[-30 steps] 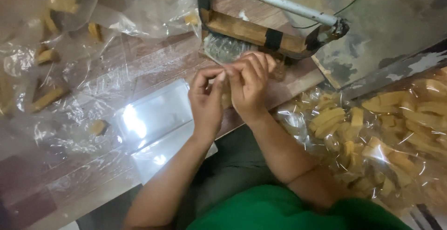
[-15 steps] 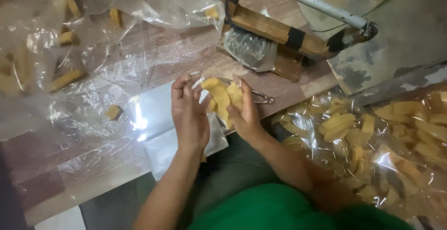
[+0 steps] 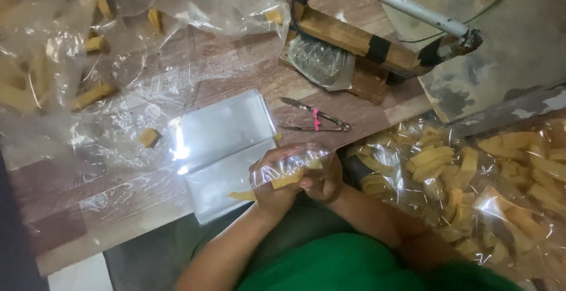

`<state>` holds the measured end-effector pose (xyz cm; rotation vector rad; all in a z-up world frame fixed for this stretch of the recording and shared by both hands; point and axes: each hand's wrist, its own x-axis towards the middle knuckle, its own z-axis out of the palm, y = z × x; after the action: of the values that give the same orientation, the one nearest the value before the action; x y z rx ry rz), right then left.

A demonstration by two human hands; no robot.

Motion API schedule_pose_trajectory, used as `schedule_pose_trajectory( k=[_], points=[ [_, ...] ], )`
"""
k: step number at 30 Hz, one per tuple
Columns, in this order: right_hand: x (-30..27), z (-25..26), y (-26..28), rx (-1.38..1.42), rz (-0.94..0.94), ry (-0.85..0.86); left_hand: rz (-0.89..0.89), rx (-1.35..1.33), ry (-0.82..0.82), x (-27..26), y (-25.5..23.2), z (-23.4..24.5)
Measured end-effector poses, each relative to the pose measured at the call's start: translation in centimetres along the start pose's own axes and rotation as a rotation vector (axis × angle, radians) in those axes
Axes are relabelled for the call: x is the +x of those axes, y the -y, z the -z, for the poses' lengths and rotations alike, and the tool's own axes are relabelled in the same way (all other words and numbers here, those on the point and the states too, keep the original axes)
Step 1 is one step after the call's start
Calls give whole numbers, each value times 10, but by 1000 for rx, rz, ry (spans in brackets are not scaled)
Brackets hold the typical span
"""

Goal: Manually picking up food items and placing them into small plastic bags for packaging.

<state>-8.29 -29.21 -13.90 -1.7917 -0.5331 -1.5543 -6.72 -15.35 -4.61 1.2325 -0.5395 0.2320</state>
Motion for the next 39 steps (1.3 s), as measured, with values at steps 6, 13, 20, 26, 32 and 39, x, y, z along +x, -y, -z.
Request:
schedule_pose_trajectory(
  k=[6,13,20,26,32,39],
  points=[
    [-42,14,-7,-4,-279,177,252,-133,4,13,7,-3],
    [-13,100,-7,117,-1033,17,380,-175,291,9,21,-36],
    [-55,314,-78,-1039,-668,-36,348,-40,476,0,25,-44],
    [69,360,-59,-398,-1199,-1154,318,148,594,6,8,-46],
    [-2,445,-109,-1601,-952,-192,277,329,560,5,-2,-10],
    [15,519,-158,-1654,-1070,-383,282,413,465,-4,-19,50]
  ],
)
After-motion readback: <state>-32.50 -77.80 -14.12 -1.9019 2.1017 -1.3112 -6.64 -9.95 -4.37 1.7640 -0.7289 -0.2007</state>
